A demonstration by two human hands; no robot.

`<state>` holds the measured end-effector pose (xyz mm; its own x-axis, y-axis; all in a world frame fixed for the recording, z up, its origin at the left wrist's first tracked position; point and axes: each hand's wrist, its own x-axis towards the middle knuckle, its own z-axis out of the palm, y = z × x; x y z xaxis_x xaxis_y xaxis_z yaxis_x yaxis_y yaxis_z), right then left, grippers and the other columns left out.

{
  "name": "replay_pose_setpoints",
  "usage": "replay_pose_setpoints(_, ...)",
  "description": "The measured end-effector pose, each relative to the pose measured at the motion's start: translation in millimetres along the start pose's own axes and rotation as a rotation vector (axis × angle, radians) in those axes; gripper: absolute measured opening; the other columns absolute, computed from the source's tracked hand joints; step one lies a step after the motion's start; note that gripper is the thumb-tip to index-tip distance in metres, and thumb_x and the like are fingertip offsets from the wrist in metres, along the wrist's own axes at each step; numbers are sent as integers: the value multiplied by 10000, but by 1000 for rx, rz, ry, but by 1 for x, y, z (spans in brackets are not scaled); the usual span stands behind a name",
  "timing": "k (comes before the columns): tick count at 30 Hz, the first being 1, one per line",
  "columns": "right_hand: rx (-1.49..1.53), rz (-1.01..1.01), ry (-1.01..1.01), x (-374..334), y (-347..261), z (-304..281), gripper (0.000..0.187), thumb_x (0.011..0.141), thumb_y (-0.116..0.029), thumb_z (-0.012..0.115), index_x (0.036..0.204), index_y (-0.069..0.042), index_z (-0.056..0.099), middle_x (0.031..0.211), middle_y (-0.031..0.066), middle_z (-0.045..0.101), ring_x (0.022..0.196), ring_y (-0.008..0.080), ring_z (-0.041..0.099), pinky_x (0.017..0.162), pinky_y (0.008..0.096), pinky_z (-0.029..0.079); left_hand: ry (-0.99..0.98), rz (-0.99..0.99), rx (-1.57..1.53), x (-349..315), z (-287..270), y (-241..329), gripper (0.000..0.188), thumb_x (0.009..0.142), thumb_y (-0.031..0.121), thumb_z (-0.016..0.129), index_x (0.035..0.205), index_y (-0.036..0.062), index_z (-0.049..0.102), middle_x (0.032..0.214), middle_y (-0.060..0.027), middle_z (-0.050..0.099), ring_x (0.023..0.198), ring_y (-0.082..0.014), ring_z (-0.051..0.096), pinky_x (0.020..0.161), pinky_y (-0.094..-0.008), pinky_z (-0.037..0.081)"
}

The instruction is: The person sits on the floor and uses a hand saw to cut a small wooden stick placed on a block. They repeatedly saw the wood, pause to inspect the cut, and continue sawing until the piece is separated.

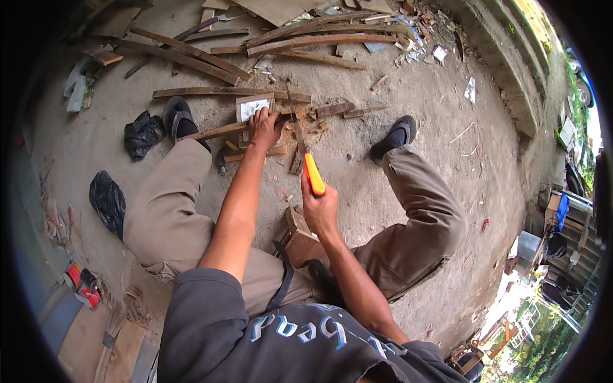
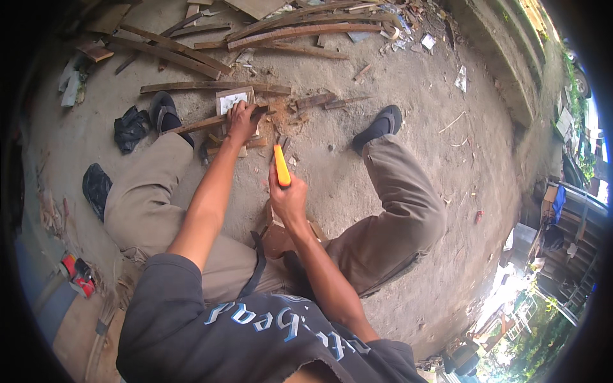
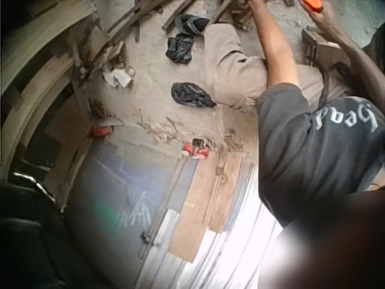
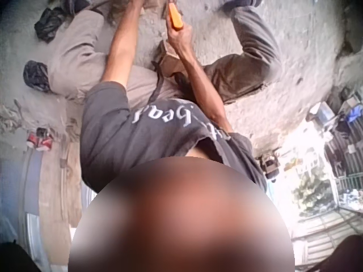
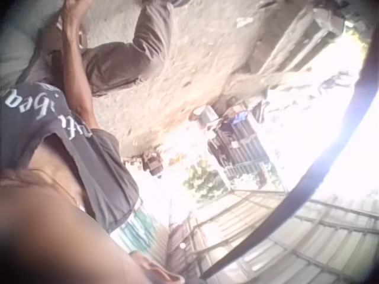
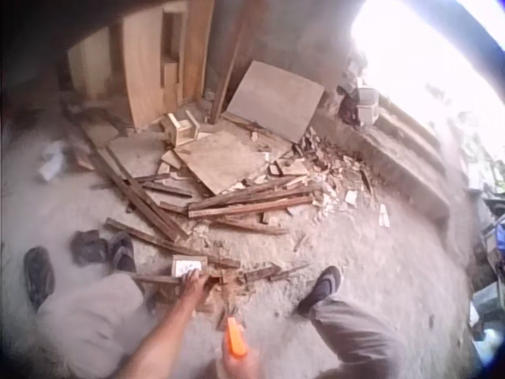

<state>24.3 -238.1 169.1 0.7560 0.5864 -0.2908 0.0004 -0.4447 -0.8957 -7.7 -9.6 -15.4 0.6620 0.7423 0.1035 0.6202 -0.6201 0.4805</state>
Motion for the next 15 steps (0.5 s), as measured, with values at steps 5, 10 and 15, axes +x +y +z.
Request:
replay_pose_setpoints(5,-20,-65,31,-71,11,-28,282,921,-174,679,782,63,616,547,42,449,550,73,394,481,311,359,-9,-29,-9,-1,1,2,385,858,410,692,1110,119,683,1026,-86,542,1039,-283,505,893,-433,372)
replay_pose_setpoints(10,-39,29,-36,-13,0,-10,286,911,-185,689,766,54,626,543,76,516,551,73,483,506,310,408,24,-5,-8,-1,-1,5,347,859,393,689,1075,122,684,1003,-103,559,1043,-291,507,894,-446,373)
replay_pose_setpoints(15,-141,-4,-46,-20,14,-10,265,905,-180,693,773,43,640,541,89,525,547,86,517,521,309,430,-40,-27,2,-7,1,6,349,858,383,696,1083,116,684,1023,-110,558,1046,-309,522,904,-448,381)
